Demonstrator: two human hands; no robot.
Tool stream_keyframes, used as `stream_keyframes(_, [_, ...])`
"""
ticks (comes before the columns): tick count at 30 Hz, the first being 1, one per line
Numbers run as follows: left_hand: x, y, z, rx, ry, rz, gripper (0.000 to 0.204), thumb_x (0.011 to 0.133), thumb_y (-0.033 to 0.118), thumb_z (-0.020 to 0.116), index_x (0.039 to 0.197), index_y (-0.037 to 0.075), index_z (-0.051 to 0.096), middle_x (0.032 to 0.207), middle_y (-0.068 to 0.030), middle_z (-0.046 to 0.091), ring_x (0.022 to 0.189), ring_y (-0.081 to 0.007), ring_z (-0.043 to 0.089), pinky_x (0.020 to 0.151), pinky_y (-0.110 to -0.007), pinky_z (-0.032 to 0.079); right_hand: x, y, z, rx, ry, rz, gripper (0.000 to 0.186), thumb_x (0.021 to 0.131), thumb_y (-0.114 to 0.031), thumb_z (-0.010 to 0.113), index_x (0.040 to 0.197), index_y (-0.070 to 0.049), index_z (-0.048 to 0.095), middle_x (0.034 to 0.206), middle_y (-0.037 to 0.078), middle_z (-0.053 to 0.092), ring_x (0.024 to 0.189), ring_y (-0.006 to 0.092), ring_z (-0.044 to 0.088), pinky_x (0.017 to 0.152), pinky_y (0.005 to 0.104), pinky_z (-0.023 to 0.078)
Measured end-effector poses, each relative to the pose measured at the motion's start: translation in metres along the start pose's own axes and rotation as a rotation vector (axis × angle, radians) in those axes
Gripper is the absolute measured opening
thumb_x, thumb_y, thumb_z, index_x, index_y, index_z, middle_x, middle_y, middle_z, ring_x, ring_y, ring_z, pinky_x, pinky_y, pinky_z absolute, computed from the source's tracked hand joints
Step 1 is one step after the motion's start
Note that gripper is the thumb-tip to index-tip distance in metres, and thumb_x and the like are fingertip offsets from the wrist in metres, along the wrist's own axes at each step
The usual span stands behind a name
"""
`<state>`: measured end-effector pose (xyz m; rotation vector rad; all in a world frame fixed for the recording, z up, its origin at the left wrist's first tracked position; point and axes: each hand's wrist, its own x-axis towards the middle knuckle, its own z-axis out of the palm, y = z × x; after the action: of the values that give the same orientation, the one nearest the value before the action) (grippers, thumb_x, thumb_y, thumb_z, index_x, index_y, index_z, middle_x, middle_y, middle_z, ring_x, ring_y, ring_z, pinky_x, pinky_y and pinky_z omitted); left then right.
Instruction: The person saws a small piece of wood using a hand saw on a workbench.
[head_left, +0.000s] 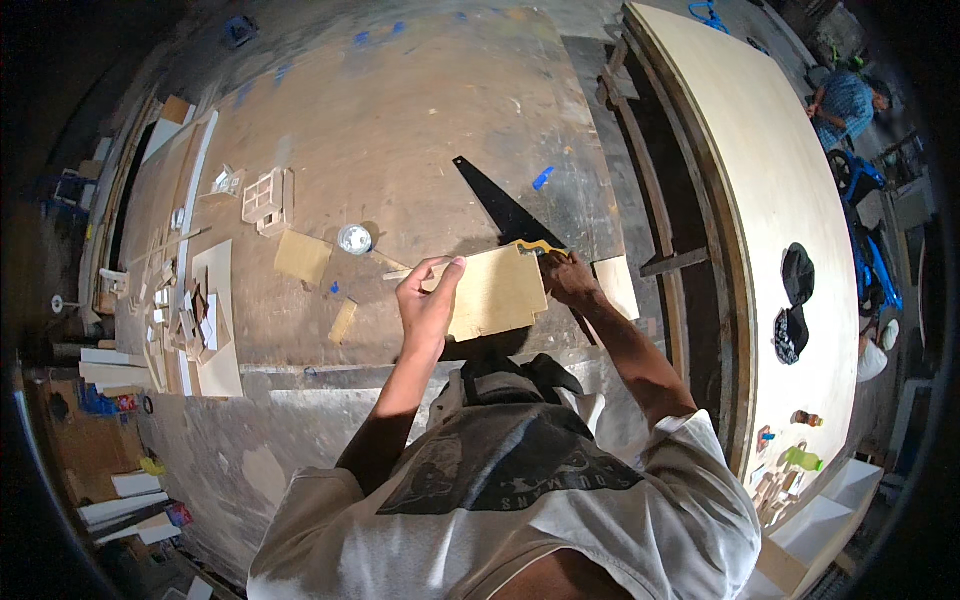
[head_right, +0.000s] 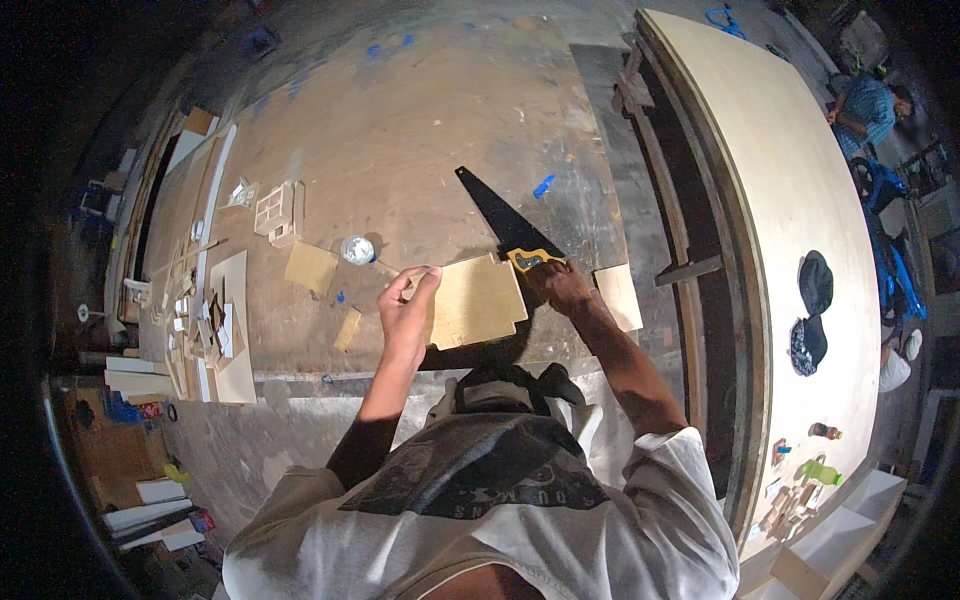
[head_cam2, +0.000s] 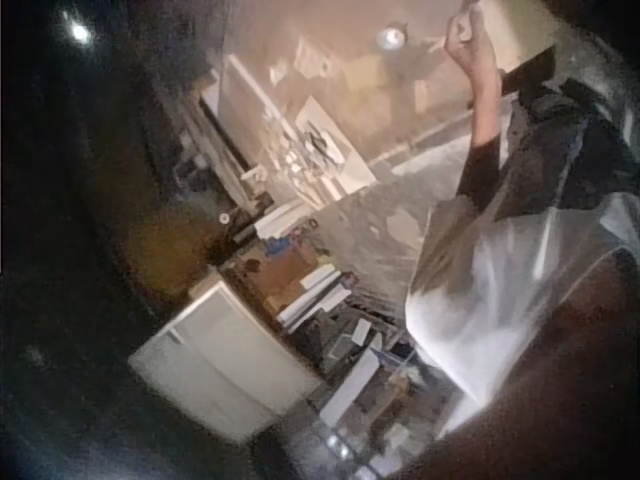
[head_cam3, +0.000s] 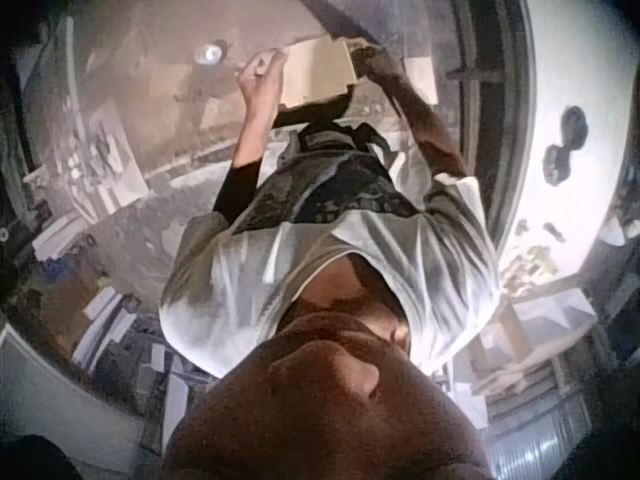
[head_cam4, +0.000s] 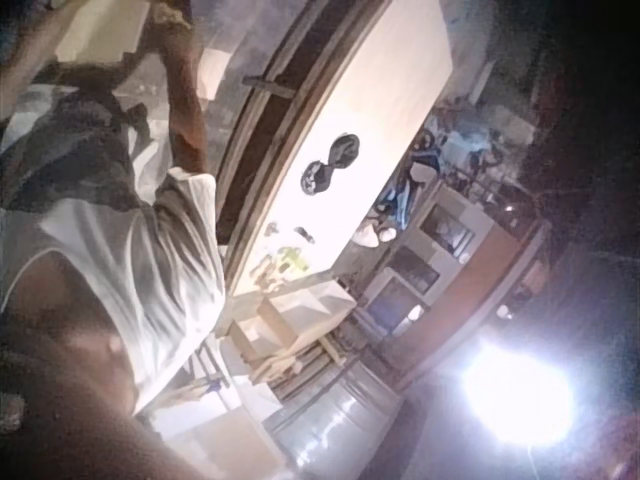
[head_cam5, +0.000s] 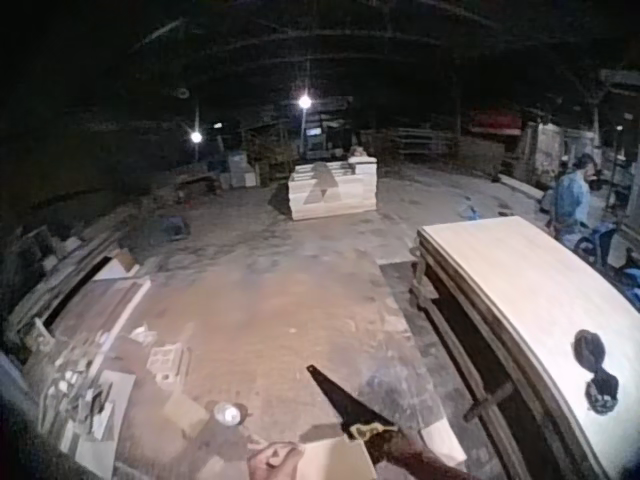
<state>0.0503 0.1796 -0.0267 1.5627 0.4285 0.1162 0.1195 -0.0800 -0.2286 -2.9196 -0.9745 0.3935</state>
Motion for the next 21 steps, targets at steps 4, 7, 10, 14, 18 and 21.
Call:
stream_keyframes(4, [-0.013, -0.006, 0.021, -0.176, 0.008, 0.055, 0.023, 0.082, 0.017, 0.075, 0.092, -0.002, 0.068, 0.084, -0.0007, 0.062, 0.075, -0.0059, 0.052, 0.068, -0.020, 0.041, -0.009, -0.007, -0.027, 0.249, 0.357, 0.071, 0.047, 0.079, -0.018, 0.064, 0.123, -0.006, 0.055, 0.109, 0.014, 0.066, 0.099, 0.0307, 0.063, 0.085, 0.0450, 0.047])
stream_keyframes(7, [-0.016, -0.020, 0.029, -0.090, 0.054, 0.107, 0.020, 0.082, 0.016, 0.075, 0.090, -0.001, 0.069, 0.084, -0.0011, 0.063, 0.079, -0.0081, 0.052, 0.074, -0.023, 0.042, -0.023, -0.017, -0.078, 0.875, 0.564, 0.237, 0.030, 0.089, -0.029, 0.063, 0.099, -0.001, 0.063, 0.078, 0.007, 0.065, 0.066, 0.0219, 0.062, 0.062, 0.0367, 0.051])
stream_keyframes(10, [-0.030, -0.010, 0.044, -0.129, 0.054, 0.048, 0.021, 0.081, 0.018, 0.075, 0.090, 0.000, 0.070, 0.083, -0.0006, 0.063, 0.084, -0.0091, 0.052, 0.077, -0.024, 0.041, -0.066, -0.033, -0.154, 1.551, 0.707, 0.380, 0.036, 0.092, -0.033, 0.064, 0.085, 0.002, 0.062, 0.061, 0.000, 0.053, 0.055, 0.0095, 0.053, 0.048, 0.0264, 0.045])
stream_keyframes(14, [-0.044, -0.008, 0.069, -0.133, 0.059, 0.057, 0.021, 0.081, 0.018, 0.075, 0.091, 0.000, 0.070, 0.083, -0.0009, 0.063, 0.084, -0.0094, 0.051, 0.077, -0.024, 0.040, -0.149, -0.044, -0.216, 1.673, 0.798, 0.282, 0.033, 0.092, -0.030, 0.063, 0.076, -0.002, 0.056, 0.056, 0.001, 0.051, 0.048, 0.0092, 0.051, 0.043, 0.0255, 0.041])
stream_keyframes(18, [-0.058, -0.011, 0.089, -0.033, 0.070, 0.197, 0.018, 0.083, 0.015, 0.072, 0.092, 0.000, 0.069, 0.083, -0.0007, 0.064, 0.079, -0.0075, 0.053, 0.071, -0.022, 0.042, -0.214, -0.075, -0.229, 1.457, 0.779, 0.261, 0.029, 0.088, -0.023, 0.063, 0.069, -0.004, 0.051, 0.053, 0.000, 0.048, 0.043, 0.0100, 0.045, 0.042, 0.0275, 0.036])
stream_keyframes(21, [-0.082, 0.023, 0.108, -0.014, 0.033, 0.158, 0.015, 0.085, 0.012, 0.070, 0.094, 0.000, 0.068, 0.084, -0.0001, 0.064, 0.072, -0.0053, 0.055, 0.063, -0.020, 0.043, -0.233, -0.087, -0.235, 1.102, 0.829, 0.060, 0.029, 0.085, -0.021, 0.061, 0.063, -0.004, 0.051, 0.051, 0.003, 0.050, 0.044, 0.0137, 0.050, 0.046, 0.0301, 0.040])
